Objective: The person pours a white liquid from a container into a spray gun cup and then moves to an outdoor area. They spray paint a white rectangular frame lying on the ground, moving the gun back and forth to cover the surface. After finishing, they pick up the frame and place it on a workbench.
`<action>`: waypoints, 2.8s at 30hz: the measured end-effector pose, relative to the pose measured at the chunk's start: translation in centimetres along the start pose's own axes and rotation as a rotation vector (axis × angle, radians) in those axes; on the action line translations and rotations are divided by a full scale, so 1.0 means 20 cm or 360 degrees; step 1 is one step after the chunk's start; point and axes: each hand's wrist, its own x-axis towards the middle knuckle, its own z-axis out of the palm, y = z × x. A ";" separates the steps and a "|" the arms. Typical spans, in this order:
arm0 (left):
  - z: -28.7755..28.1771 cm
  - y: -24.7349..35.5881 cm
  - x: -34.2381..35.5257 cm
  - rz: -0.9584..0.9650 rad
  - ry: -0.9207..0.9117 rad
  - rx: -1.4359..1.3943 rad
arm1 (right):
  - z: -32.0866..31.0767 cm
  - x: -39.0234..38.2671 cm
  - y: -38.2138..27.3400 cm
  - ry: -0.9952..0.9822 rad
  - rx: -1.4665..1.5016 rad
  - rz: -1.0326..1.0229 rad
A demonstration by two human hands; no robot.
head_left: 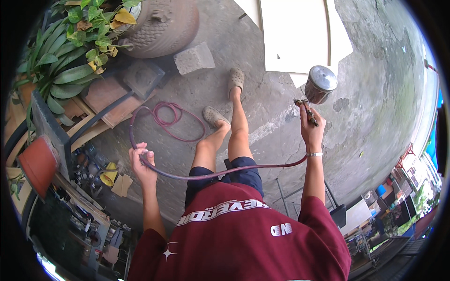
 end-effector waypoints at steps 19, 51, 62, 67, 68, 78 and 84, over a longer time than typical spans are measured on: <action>0.09 0.12 0.21 -0.0100 0.0064 -0.0014 | 0.17 0.92 -0.12 0.0048 -0.0024 -0.0190; 0.21 0.29 0.41 -0.0388 0.0166 -0.0134 | 0.34 2.05 -0.42 0.0290 -0.0150 -0.0508; 0.14 0.24 0.32 -0.0210 0.0155 -0.0088 | 0.25 1.50 -0.25 0.0107 -0.0134 -0.0228; 0.10 0.21 0.25 -0.0125 0.0139 -0.0039 | 0.22 1.25 -0.17 0.0150 -0.0067 -0.0279; 0.09 0.21 0.24 -0.0122 0.0145 -0.0050 | 0.21 1.20 -0.17 0.0121 -0.0098 -0.0228; 0.03 0.18 0.12 -0.0004 0.0112 -0.0060 | 0.08 0.66 -0.09 0.0023 -0.0004 -0.0077; 0.02 0.17 0.07 0.0077 0.0094 -0.0046 | 0.01 0.34 0.01 0.0034 0.0017 -0.0141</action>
